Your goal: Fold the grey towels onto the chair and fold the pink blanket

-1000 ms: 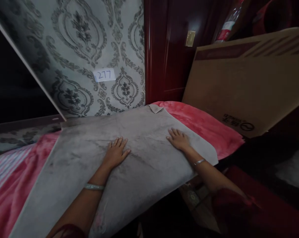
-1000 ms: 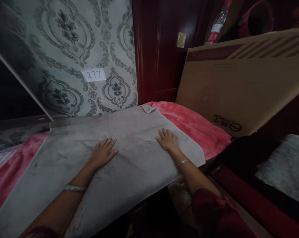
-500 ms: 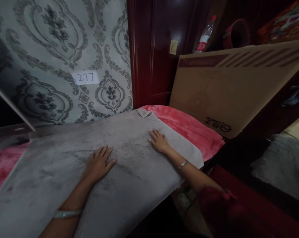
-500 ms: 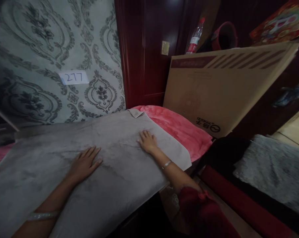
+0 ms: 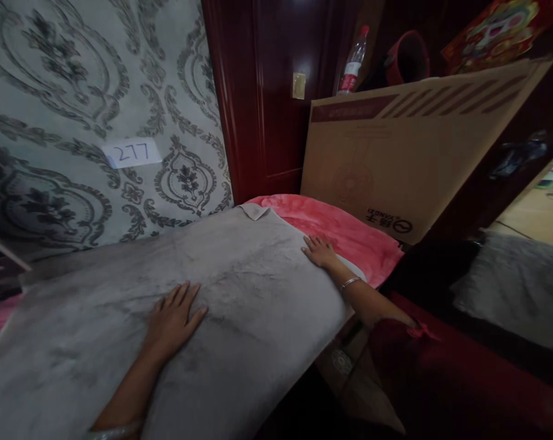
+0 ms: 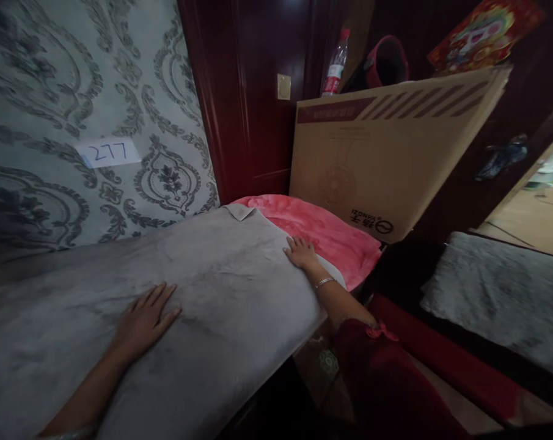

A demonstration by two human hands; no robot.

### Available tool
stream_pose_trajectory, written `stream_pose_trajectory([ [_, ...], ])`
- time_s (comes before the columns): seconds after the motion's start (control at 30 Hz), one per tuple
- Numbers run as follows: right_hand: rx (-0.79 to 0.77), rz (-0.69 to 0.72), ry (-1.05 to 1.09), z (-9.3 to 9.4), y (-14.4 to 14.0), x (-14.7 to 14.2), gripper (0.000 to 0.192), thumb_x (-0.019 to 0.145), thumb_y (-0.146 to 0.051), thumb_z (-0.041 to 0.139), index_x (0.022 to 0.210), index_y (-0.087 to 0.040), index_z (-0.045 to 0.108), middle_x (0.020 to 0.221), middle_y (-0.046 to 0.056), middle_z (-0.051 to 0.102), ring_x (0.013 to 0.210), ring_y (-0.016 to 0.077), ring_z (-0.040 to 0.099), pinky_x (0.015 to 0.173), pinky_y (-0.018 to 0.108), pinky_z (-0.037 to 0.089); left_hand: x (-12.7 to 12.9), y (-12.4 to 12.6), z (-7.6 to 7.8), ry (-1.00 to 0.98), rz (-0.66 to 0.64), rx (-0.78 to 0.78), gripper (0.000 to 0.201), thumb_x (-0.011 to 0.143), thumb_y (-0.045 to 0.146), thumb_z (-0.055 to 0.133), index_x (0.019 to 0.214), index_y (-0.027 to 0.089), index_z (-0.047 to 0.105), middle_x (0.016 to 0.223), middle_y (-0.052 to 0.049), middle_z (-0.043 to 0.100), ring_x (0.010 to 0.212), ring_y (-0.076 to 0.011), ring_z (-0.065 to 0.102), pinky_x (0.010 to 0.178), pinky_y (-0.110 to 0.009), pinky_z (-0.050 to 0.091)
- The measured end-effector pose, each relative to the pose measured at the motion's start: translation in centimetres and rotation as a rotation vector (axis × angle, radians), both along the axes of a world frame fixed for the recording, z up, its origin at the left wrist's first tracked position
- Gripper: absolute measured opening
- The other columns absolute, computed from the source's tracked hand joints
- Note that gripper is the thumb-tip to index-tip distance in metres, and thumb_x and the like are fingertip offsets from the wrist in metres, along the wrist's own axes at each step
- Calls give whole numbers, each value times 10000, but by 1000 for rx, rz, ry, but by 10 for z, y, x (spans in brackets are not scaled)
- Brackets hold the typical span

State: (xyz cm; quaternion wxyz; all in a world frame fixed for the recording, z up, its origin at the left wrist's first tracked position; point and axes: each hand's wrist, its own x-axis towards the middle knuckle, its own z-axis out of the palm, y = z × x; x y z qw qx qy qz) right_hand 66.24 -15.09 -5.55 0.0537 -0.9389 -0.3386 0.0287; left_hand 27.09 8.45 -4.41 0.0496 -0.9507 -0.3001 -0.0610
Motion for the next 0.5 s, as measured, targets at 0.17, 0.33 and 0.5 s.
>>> stream_pose_trajectory([
  [0.17,-40,-45,-22,-9,-65,-23,602,1051,-471,202,1618,-278,263,1685,66,204,1546,284,177,1213,579,186,2,1,-1,-10,-23,17,662,960,515,385,1526,179,451,1596,-143,414,1483,-341,359,1168,-547,327],
  [0.33,10,-173,-107,-23,-123,-48,586,1038,-370,203,1593,-243,343,1669,75,252,1540,306,196,1173,631,266,3,-1,-1,9,-28,15,670,973,507,369,1541,156,421,1610,-158,385,1494,-344,335,1180,-551,302],
  [0.5,124,-53,-202,-16,-102,-77,569,1019,-332,289,1556,-203,423,1651,137,283,1533,359,196,1153,645,289,3,-8,0,-25,-44,8,643,981,499,388,1554,208,401,1623,-139,367,1495,-353,332,1178,-568,293],
])
